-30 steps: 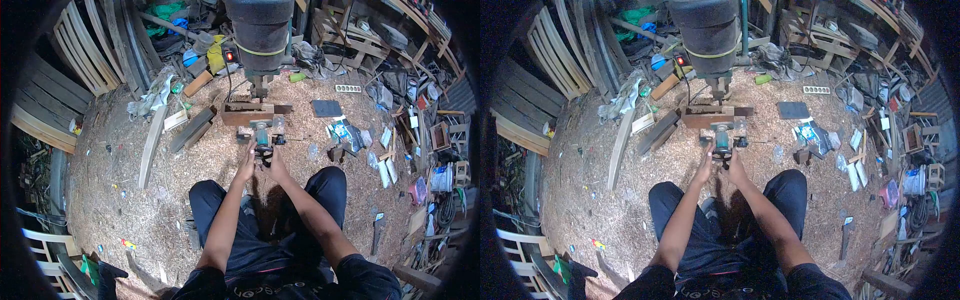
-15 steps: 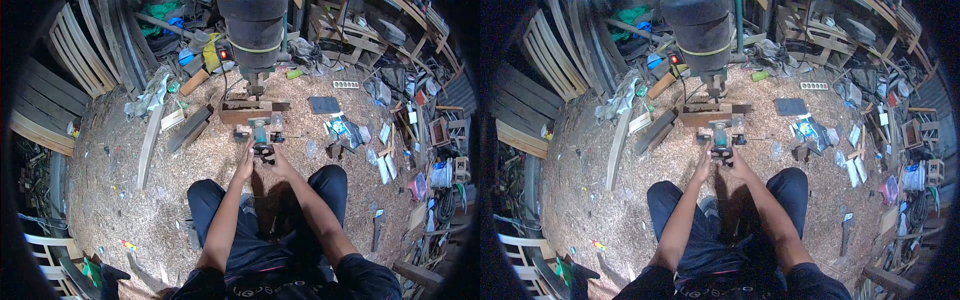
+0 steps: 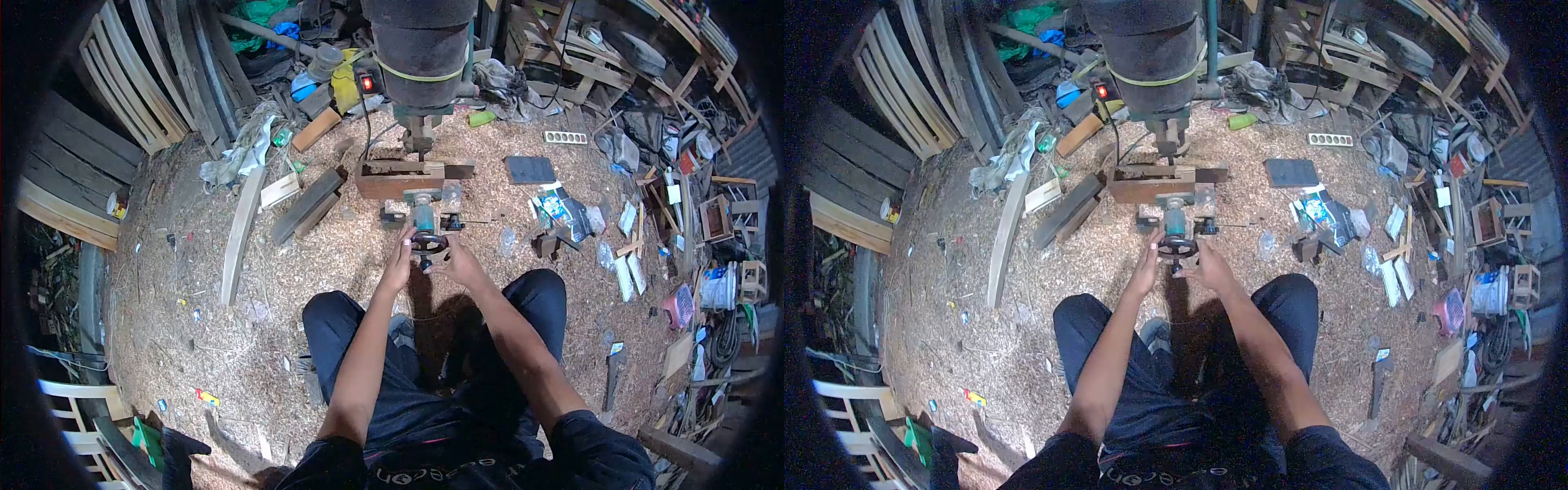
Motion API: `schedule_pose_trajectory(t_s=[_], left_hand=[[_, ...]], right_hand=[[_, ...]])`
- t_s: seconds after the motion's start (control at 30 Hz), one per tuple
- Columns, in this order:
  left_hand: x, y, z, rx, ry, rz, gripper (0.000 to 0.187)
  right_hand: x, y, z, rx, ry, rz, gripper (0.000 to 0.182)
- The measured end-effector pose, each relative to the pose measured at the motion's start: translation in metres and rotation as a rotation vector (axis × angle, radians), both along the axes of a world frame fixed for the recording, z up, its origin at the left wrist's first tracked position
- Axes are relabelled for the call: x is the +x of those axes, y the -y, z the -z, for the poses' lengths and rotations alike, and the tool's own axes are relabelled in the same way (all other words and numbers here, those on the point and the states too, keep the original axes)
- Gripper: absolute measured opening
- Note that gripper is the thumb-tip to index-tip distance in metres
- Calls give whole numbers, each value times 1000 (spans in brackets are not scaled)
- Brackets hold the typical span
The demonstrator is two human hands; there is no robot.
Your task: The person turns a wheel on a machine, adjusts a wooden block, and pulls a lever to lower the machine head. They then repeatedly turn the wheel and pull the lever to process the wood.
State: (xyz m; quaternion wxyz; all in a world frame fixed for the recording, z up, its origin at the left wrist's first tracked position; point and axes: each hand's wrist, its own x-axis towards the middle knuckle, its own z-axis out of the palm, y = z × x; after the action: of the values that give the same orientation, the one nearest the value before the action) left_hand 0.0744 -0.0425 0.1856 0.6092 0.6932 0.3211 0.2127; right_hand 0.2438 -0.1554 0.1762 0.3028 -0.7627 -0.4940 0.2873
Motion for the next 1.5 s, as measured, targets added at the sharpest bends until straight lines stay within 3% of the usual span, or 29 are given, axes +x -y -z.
schedule_pose_trajectory(t_s=[0.17,0.3,0.6,0.77,0.87,0.93,1.1,1.2,1.5], left_hand=[[-1,-2,-1,-18,5,16,67],[-5,-1,-10,-76,19,9,62],[-20,-6,-2,28,37,18,61],[-18,-5,12,59,38,-13,49],[-18,-1,8,181,-53,-10,64],[-17,4,0,287,-138,-10,76],[-17,7,-1,352,-312,-1,92],[-16,9,-5,267,-268,-9,89],[-13,7,-2,331,-214,-56,83]], right_hand=[[-2,0,-10,46,187,-27,96],[-4,-2,-7,93,252,-17,93],[-57,-27,4,174,74,237,93],[-46,-25,-1,163,38,119,97],[-19,-19,12,310,-178,-123,100],[-1,-17,-1,173,-174,-206,95],[-2,-19,-18,-14,-236,-157,91],[-2,-21,4,33,-128,-177,94],[-1,-21,26,25,-155,-207,104]])
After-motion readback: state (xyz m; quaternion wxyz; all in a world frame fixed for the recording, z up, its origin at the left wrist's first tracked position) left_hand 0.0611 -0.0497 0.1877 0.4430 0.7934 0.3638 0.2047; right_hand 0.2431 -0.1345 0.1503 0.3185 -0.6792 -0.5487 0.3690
